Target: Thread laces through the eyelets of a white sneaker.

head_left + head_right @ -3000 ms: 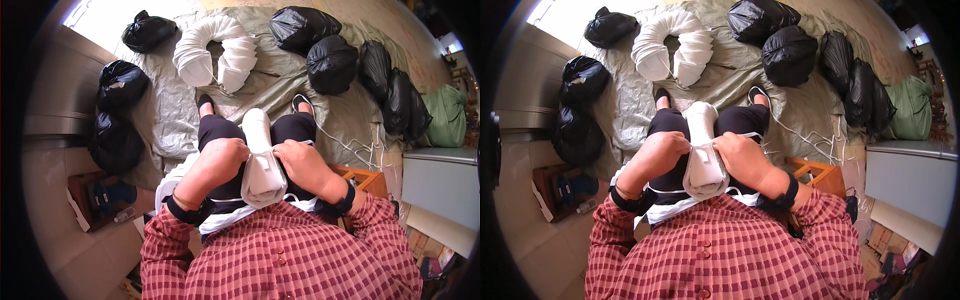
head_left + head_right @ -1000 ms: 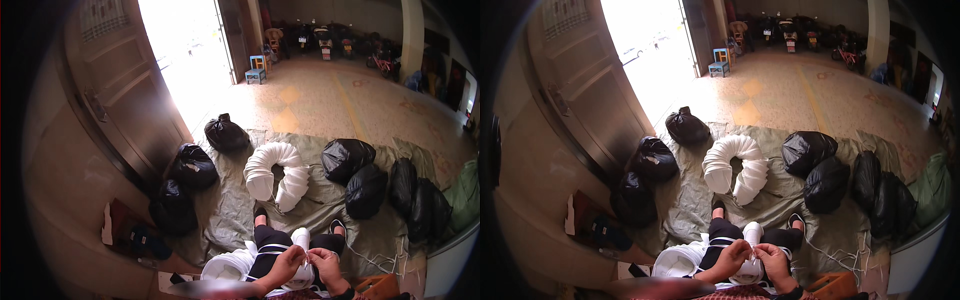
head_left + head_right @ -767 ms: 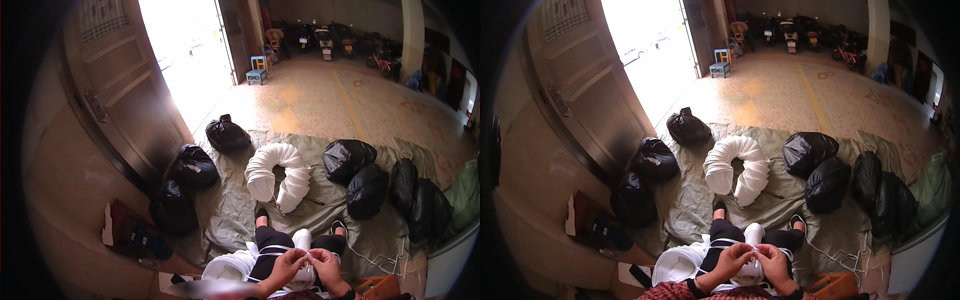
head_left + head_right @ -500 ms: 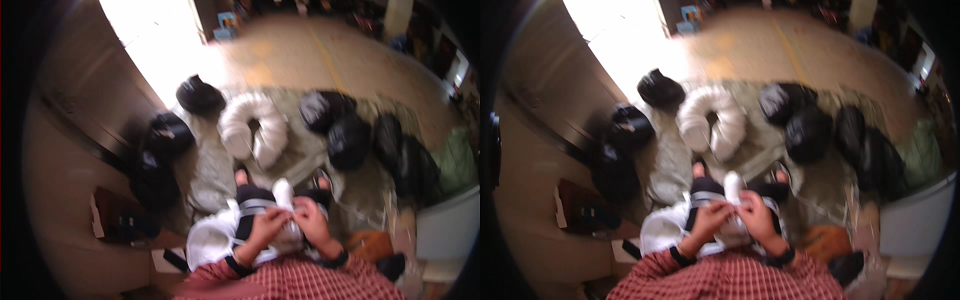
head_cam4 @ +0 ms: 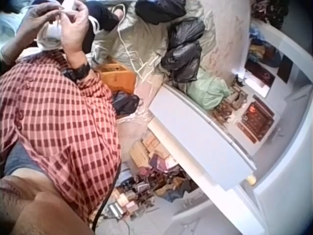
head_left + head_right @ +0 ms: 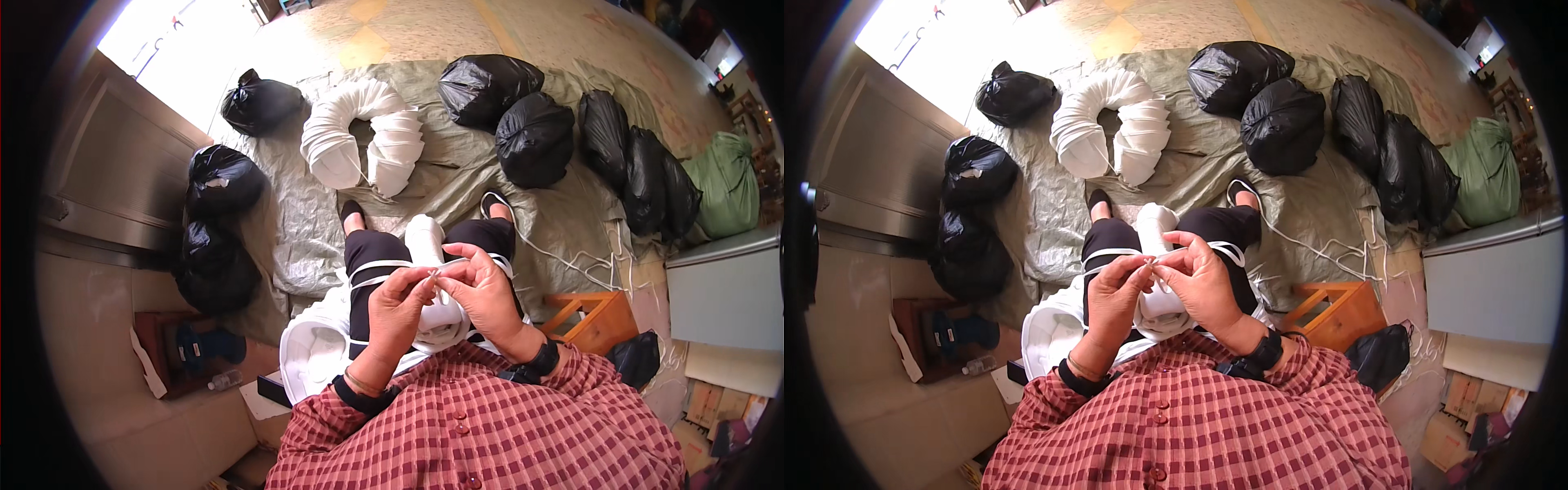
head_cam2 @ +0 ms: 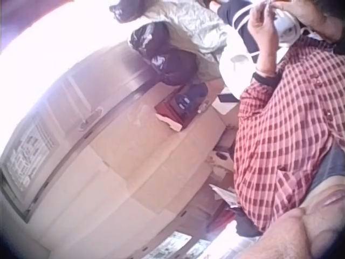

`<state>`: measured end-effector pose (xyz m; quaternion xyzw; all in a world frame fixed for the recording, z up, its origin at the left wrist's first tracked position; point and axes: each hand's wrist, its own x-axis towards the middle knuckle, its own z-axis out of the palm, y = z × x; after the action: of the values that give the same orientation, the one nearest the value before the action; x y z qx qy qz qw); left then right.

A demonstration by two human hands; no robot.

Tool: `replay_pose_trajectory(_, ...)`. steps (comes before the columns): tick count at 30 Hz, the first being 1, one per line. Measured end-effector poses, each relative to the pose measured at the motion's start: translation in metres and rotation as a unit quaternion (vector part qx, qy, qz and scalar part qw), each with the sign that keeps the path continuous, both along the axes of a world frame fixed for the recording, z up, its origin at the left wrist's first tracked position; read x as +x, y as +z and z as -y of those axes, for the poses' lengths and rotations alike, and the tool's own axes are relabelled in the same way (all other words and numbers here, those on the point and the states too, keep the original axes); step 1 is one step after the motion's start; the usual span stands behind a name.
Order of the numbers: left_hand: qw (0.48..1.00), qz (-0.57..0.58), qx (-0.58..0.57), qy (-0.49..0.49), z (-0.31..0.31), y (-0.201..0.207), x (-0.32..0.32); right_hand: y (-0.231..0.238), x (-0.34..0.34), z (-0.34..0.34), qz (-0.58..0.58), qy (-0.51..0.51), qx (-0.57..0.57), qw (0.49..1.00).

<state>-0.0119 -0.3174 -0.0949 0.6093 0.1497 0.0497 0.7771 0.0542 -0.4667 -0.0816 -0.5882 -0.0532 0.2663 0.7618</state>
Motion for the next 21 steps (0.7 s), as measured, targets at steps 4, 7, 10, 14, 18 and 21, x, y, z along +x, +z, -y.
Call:
replay_pose_trajectory(4, 1.000, 0.018, -0.025, 0.003, 0.0040, -0.0008, 0.0014, 0.0012, -0.0011, -0.0018, 0.004, -0.011, 0.007, 1.000)
replay_pose_trajectory(7, 0.999, 0.033, -0.021, 0.003, 0.0062, 0.0005, 0.0039, -0.0032, -0.0010, -0.0015, 0.014, -0.019, 0.006, 1.000)
replay_pose_trajectory(10, 0.999, 0.044, 0.005, 0.001, 0.0073, 0.0004, 0.0060, -0.0043, -0.0005, -0.0020, 0.022, -0.021, 0.007, 1.000)
replay_pose_trajectory(14, 0.999, 0.053, 0.008, -0.002, 0.0071, -0.0013, 0.0070, -0.0030, 0.0001, -0.0031, 0.040, -0.021, 0.004, 0.999)
replay_pose_trajectory(18, 0.998, 0.067, 0.000, -0.002, 0.0056, -0.0037, 0.0064, 0.0023, -0.0005, -0.0031, 0.074, -0.020, -0.020, 0.997)
replay_pose_trajectory(21, 0.993, 0.087, 0.074, 0.019, 0.0045, -0.0064, 0.0045, 0.0051, 0.0025, 0.0009, 0.079, 0.002, -0.059, 0.995)
